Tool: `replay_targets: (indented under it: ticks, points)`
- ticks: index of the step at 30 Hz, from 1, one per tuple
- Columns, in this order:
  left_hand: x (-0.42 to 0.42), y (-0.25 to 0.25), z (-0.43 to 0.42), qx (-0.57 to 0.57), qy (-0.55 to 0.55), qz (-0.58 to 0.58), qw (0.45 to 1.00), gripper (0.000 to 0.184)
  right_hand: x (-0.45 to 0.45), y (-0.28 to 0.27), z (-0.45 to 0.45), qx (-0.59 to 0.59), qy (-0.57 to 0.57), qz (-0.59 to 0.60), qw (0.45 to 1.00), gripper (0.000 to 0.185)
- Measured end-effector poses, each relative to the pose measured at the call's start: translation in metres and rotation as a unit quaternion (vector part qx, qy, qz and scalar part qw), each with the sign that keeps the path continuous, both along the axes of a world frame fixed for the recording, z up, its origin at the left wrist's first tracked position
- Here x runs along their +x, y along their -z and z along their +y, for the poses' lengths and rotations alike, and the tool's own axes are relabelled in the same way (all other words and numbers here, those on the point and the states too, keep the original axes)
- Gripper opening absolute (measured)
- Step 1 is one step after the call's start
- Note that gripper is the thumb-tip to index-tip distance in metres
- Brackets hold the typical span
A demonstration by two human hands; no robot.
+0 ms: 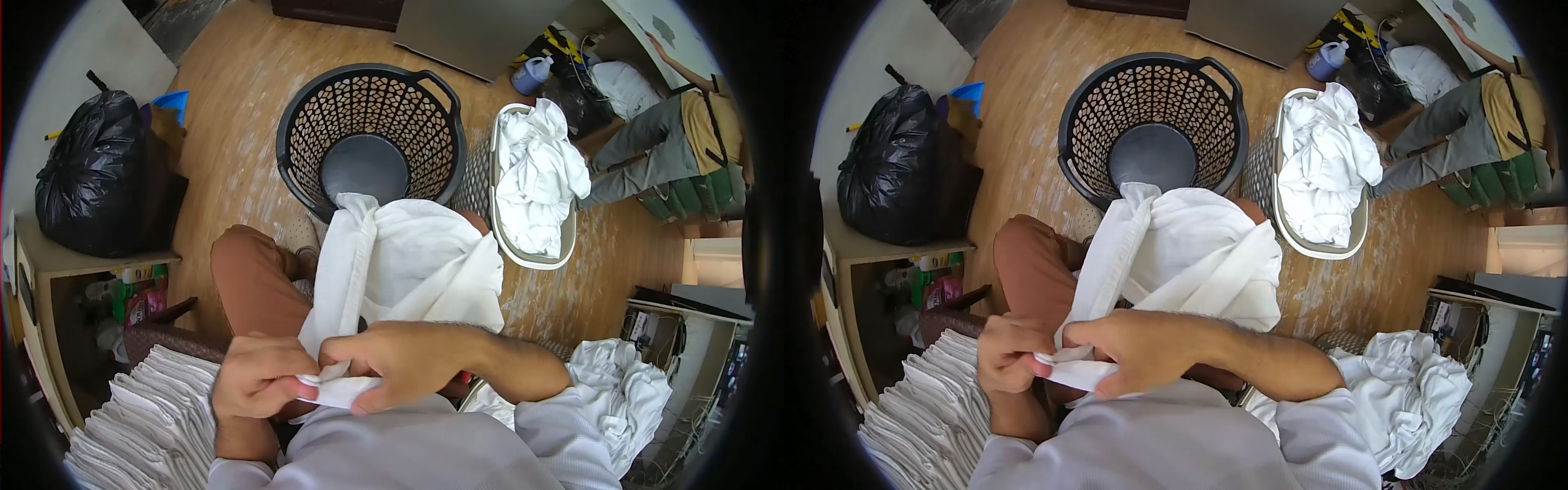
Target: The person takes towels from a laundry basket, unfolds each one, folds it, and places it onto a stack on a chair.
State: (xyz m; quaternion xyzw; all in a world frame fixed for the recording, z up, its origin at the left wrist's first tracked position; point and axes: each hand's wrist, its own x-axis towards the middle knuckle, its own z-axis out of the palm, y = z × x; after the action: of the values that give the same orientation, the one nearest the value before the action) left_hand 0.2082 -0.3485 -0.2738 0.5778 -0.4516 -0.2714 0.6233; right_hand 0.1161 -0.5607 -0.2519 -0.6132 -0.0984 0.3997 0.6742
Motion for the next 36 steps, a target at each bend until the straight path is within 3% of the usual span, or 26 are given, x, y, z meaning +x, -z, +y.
replay_targets:
  ticks: [5, 6, 9, 12, 15, 19, 23, 26, 29, 30, 33, 36]
  points:
    - [-0.005, -0.005, 0.009, -0.075, -0.144, 0.081, 0.983, 0.028, -0.008, -0.003, -0.001, -0.106, 0.032, -0.07, 0.991, 0.036]
    - [-0.003, -0.006, 0.011, -0.076, -0.157, 0.036, 0.984, 0.029, -0.011, -0.003, 0.001, -0.144, 0.049, -0.097, 0.984, 0.034]
    - [0.005, -0.014, 0.019, -0.115, -0.226, -0.037, 0.967, 0.029, -0.012, -0.01, 0.005, -0.129, 0.067, -0.077, 0.986, 0.028]
    - [0.022, -0.027, 0.035, -0.159, -0.293, -0.003, 0.943, 0.03, -0.017, -0.008, 0.015, -0.053, 0.125, -0.076, 0.988, 0.027]
    - [0.054, -0.045, 0.051, -0.226, -0.275, 0.067, 0.932, 0.027, -0.01, -0.03, 0.02, -0.038, 0.049, -0.008, 0.998, 0.026]
    - [0.086, -0.079, 0.093, -0.173, -0.335, 0.043, 0.925, 0.021, -0.02, -0.032, 0.013, -0.083, 0.104, -0.061, 0.989, 0.028]
    - [0.122, -0.106, 0.152, -0.083, -0.474, -0.141, 0.865, 0.02, -0.025, -0.044, -0.022, -0.074, 0.121, -0.027, 0.989, 0.026]
    - [0.137, -0.129, 0.165, -0.086, -0.528, -0.202, 0.821, 0.022, -0.027, -0.046, -0.038, -0.091, 0.057, 0.056, 0.993, 0.028]
    - [0.147, -0.147, 0.164, -0.099, -0.551, -0.241, 0.793, 0.024, -0.028, -0.036, -0.051, -0.047, 0.103, -0.01, 0.994, 0.029]
    - [0.153, -0.154, 0.166, -0.104, -0.556, -0.247, 0.787, 0.025, -0.028, -0.032, -0.056, -0.001, 0.13, 0.092, 0.987, 0.03]
    - [0.16, -0.172, 0.165, -0.112, -0.564, -0.271, 0.772, 0.028, -0.022, -0.039, -0.082, -0.017, 0.262, -0.144, 0.954, 0.034]
    - [0.164, -0.185, 0.158, -0.119, -0.557, -0.29, 0.769, 0.031, -0.014, -0.067, -0.1, 0.075, 0.374, -0.146, 0.913, 0.047]
